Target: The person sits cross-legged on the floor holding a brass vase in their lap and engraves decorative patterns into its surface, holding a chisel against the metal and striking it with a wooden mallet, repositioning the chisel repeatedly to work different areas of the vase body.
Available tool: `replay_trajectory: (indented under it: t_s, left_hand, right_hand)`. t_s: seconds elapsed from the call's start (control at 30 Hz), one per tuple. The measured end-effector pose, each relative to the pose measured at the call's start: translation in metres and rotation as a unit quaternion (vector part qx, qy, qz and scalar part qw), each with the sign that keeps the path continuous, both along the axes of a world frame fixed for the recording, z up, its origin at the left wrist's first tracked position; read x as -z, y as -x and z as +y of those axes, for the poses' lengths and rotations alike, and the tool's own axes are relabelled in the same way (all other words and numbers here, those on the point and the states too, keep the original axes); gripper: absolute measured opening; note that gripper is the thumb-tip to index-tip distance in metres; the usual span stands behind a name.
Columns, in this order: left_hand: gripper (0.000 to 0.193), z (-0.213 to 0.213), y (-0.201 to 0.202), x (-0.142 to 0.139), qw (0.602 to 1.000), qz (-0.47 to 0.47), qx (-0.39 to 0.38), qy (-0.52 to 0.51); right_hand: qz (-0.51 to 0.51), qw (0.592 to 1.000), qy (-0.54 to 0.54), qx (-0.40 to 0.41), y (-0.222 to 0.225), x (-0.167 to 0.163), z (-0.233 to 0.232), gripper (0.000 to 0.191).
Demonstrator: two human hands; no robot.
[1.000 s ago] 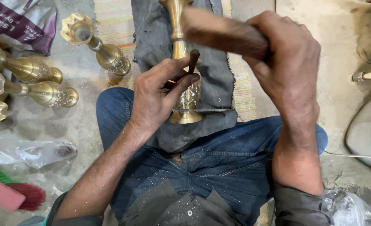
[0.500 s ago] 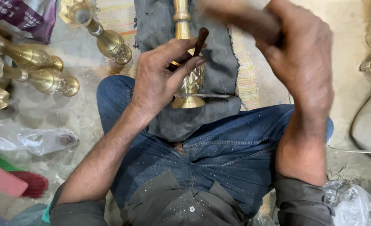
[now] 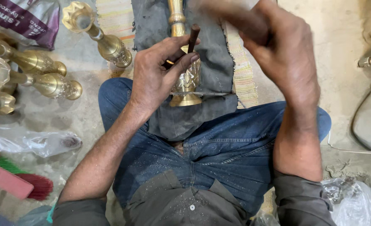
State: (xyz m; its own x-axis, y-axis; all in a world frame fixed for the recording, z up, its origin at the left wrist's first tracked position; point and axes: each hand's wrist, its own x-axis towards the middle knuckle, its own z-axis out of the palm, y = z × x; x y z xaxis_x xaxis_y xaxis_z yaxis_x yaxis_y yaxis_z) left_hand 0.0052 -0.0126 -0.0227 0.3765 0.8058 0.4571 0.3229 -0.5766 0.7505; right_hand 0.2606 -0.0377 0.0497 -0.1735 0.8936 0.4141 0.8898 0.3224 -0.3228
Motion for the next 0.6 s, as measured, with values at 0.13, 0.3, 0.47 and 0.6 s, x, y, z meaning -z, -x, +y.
replay_trajectory:
  t_s: [0.13,0.3,0.47,0.6]
  left_hand:
    - [0.033,-0.001,0.000,-0.004,1.000,-0.004,0.009,-0.014]
    - [0.033,-0.001,0.000,-0.007,1.000,0.007,0.000,0.006]
    - [0.034,-0.001,0.002,-0.005,1.000,0.007,0.006,-0.003]
    - [0.031,0.000,0.004,-0.003,1.000,0.009,0.019,-0.010]
  right_hand:
    - [-0.009,1.000,0.017,-0.005,-0.005,0.004,0.003,0.023]
    - [0.113,0.989,0.018,-0.089,-0.010,0.015,0.005,0.026]
    - [0.182,0.978,0.025,-0.103,-0.013,0.022,0.007,0.022]
    - [0.015,0.999,-0.013,-0.037,-0.017,0.028,0.007,0.026]
